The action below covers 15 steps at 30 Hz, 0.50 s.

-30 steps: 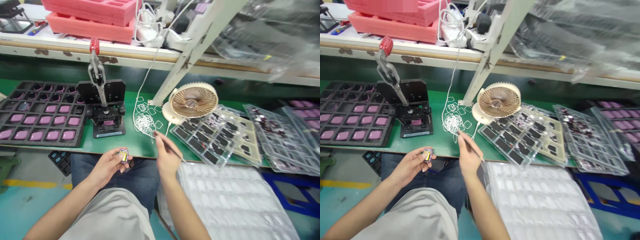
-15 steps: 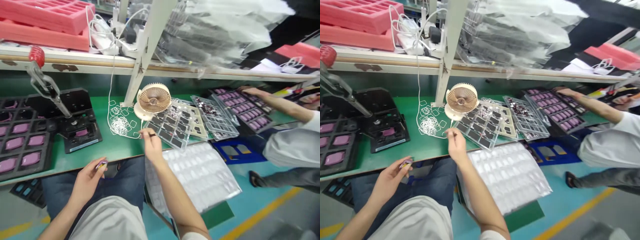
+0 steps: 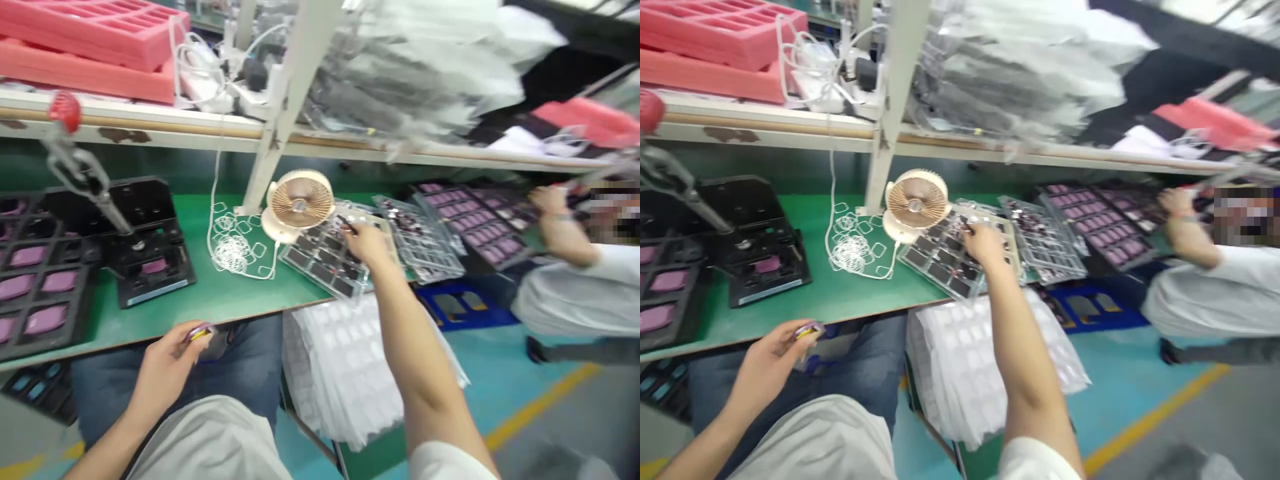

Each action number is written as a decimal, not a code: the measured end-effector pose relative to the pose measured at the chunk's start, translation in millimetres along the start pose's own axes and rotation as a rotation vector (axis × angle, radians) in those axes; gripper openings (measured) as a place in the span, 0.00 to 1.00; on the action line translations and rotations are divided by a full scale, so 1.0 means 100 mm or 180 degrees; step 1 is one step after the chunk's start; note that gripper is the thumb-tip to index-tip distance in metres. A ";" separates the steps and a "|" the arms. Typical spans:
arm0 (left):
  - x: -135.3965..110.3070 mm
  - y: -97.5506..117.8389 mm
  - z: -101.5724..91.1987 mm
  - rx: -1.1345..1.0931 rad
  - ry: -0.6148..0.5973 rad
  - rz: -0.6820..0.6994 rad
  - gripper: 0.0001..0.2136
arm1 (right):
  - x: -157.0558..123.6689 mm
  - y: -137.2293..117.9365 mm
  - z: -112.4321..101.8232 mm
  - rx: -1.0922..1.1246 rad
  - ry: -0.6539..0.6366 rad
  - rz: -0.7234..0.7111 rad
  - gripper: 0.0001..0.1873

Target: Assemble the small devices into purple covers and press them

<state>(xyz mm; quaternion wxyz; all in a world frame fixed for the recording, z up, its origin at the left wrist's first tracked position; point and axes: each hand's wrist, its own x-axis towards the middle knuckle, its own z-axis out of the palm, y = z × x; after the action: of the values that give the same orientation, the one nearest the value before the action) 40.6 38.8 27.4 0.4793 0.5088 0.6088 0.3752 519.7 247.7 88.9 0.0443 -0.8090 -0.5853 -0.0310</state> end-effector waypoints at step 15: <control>-0.06 -0.28 0.00 -0.1015 -0.0344 -0.0903 0.27 | 0.39 0.23 0.10 0.0119 -0.0517 -0.0074 0.17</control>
<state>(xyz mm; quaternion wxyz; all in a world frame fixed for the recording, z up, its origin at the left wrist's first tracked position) 34.1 27.1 2.3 0.6337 0.3552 0.5806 0.3677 554.2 278.6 82.1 0.0114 -0.8011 -0.5967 0.0451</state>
